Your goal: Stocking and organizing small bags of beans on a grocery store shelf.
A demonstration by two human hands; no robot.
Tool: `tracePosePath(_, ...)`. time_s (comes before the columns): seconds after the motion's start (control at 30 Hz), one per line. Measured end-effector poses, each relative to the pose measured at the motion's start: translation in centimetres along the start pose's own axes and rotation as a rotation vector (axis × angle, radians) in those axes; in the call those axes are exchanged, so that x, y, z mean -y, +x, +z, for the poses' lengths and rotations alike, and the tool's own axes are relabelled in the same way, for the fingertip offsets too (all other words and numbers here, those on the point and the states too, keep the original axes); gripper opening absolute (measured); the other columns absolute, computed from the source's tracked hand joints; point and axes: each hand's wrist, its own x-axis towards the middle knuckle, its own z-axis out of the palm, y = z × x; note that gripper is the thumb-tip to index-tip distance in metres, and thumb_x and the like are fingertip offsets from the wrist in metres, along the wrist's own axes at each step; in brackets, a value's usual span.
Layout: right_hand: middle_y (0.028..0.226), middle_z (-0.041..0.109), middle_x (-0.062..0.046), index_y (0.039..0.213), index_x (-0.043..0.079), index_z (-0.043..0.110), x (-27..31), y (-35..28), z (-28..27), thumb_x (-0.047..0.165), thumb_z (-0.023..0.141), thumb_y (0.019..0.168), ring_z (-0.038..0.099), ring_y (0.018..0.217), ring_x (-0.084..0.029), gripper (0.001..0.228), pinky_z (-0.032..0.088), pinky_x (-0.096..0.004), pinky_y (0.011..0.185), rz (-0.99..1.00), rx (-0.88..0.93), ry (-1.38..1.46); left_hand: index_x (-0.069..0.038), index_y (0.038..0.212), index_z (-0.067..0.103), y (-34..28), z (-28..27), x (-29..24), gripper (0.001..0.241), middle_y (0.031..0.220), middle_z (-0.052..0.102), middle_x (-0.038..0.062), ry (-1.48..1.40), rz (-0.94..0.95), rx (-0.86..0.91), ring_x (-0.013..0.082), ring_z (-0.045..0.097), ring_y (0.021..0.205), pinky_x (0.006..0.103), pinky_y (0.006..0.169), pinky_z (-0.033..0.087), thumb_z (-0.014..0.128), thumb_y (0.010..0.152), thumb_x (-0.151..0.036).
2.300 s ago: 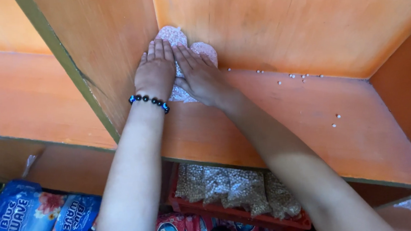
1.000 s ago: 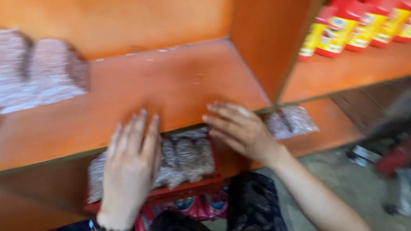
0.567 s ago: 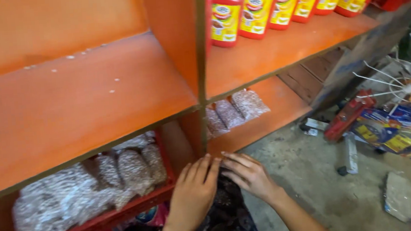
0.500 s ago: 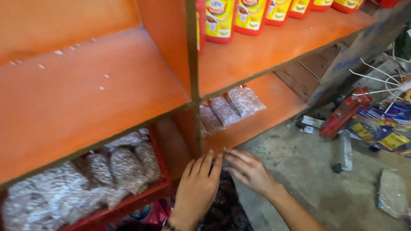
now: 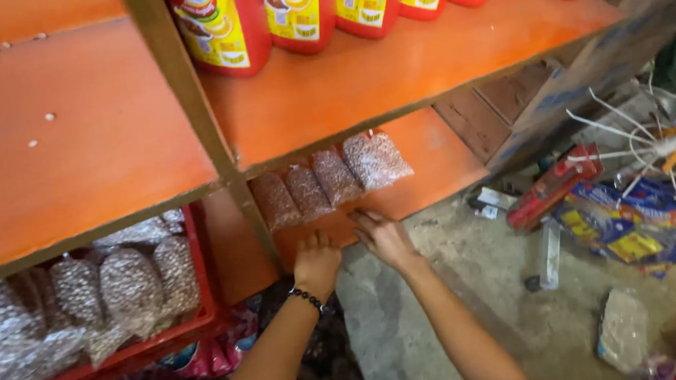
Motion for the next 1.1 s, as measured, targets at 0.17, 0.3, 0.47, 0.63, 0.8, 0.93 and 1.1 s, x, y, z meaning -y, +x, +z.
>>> tracePosePath(0.17,0.132,0.066,-0.016,0.135,0.012,0.064,-4.7,1.3,6.0,0.008,0.066,0.086,0.067,0.115,-0.038,0.049,0.057,-0.045,0.09,-0.073,0.083,-0.004,-0.009,0.119,0.075,4.2,6.3,1.3,0.029,0.129,0.069,0.015,-0.007,-0.082,0.221,0.0341,0.057,0.127,0.0535,0.107,0.039,0.056,0.098,-0.018)
tracePosePath(0.3,0.144,0.058,-0.016,0.15,0.018,0.051,-4.4,2.8,9.8,0.004,0.059,0.089,0.063,0.116,-0.037,0.063,0.053,-0.048,0.093,0.058,0.365,-0.066,-0.006,0.129,0.069,5.5,6.6,3.4,0.037,0.135,0.065,0.02,0.114,-0.134,0.253,0.0382,0.052,0.133,0.0643,0.118,0.015,0.05,0.101,-0.022)
tracePosePath(0.47,0.159,0.044,-0.017,0.155,0.018,0.044,-2.4,5.3,13.6,0.003,0.056,0.089,0.047,0.14,-0.041,0.069,0.044,-0.048,0.112,-0.23,0.23,-0.009,-0.008,0.138,0.061,5.6,8.5,4.4,0.046,0.143,0.06,0.013,0.122,-0.178,0.235,0.0314,0.047,0.141,0.0697,0.122,-0.005,0.047,0.096,-0.019)
tracePosePath(0.63,0.169,0.025,-0.023,0.158,0.025,0.039,0.0,7.3,15.6,0.005,0.056,0.091,0.039,0.144,-0.042,0.072,0.04,-0.049,0.111,-0.234,0.247,0.002,-0.007,0.132,0.067,5.6,7.8,3.6,0.045,0.138,0.065,0.009,0.3,-0.183,0.24,0.0316,0.046,0.142,0.0719,0.117,-0.008,0.048,0.093,-0.02)
tracePosePath(0.8,0.151,0.044,-0.021,0.158,0.026,0.042,-3.2,8.9,22.7,0.022,0.052,0.104,0.048,0.135,-0.043,0.054,0.045,-0.047,0.11,-0.029,0.495,0.028,-0.009,0.122,0.075,4.5,3.3,3.6,0.034,0.118,0.078,0.007,0.086,-0.14,0.527,0.0267,0.061,0.131,0.0696,0.128,-0.008,0.046,0.105,-0.013)
tracePosePath(0.93,0.155,0.051,-0.022,0.145,0.017,0.055,-4.3,7.7,23.6,0.014,0.051,0.095,0.057,0.133,-0.04,0.05,0.05,-0.042,0.106,-0.181,0.147,0.176,-0.008,0.124,0.073,4.7,5.6,3.8,0.042,0.122,0.078,0.008,0.309,-0.281,0.152,0.0272,0.066,0.126,0.0658,0.122,0.005,0.05,0.091,-0.017)
tracePosePath(1.1,0.141,0.064,-0.015,0.142,-0.003,0.061,-0.1,8.1,17.4,0.016,0.052,0.11,0.061,0.124,-0.025,0.038,0.049,-0.038,0.105,0.722,0.219,1.72,0.004,0.131,0.059,7.3,11.9,4.7,0.045,0.126,0.071,0.018,-0.077,-0.356,0.185,0.0308,0.071,0.111,0.0539,0.093,0.053,0.054,0.091,-0.015)
